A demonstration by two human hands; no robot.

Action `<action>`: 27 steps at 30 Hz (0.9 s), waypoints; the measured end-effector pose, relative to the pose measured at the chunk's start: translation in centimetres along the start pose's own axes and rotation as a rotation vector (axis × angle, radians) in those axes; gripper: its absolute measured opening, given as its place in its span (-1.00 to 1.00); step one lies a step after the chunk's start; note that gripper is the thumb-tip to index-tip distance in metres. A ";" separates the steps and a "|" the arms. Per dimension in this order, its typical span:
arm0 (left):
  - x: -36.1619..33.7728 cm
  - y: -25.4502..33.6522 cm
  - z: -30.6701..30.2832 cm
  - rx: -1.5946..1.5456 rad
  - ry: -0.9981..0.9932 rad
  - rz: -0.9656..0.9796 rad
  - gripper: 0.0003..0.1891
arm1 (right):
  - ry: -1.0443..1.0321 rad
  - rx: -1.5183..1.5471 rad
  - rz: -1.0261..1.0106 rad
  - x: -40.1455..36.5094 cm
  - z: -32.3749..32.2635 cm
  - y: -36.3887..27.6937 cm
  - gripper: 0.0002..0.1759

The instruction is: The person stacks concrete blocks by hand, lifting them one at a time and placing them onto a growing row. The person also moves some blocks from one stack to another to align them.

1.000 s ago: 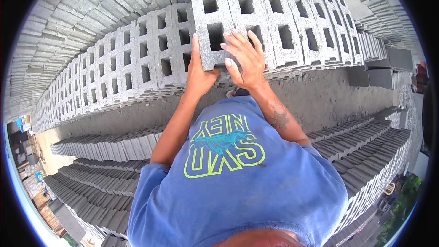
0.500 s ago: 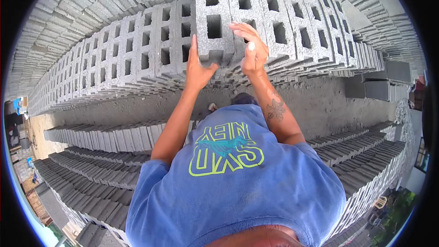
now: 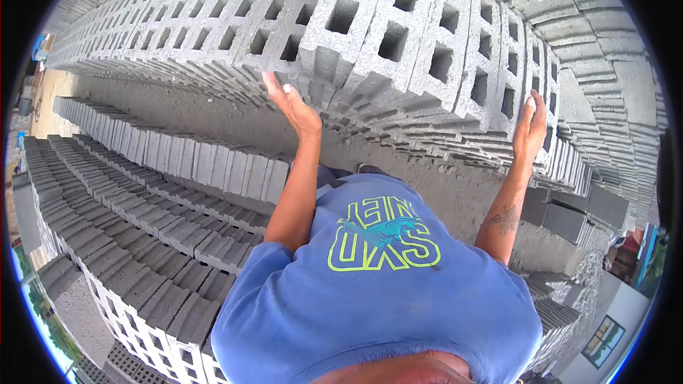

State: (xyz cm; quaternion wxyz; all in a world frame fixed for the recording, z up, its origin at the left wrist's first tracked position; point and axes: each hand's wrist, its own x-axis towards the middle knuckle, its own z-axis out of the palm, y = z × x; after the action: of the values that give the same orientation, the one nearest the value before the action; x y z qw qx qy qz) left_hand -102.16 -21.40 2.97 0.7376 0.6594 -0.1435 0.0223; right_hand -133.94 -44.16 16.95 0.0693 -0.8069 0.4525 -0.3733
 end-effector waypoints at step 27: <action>-14.9 -7.4 -10.0 0.709 0.213 -0.439 -0.50 | -0.013 0.501 -0.103 -3.3 1.6 4.7 -0.51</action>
State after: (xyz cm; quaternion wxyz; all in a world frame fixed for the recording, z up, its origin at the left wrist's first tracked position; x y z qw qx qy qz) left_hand -112.98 -10.24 -8.65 0.4631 0.8811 0.0938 -0.0193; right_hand -137.09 -44.64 11.97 0.2509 -0.7888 0.3038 -0.4717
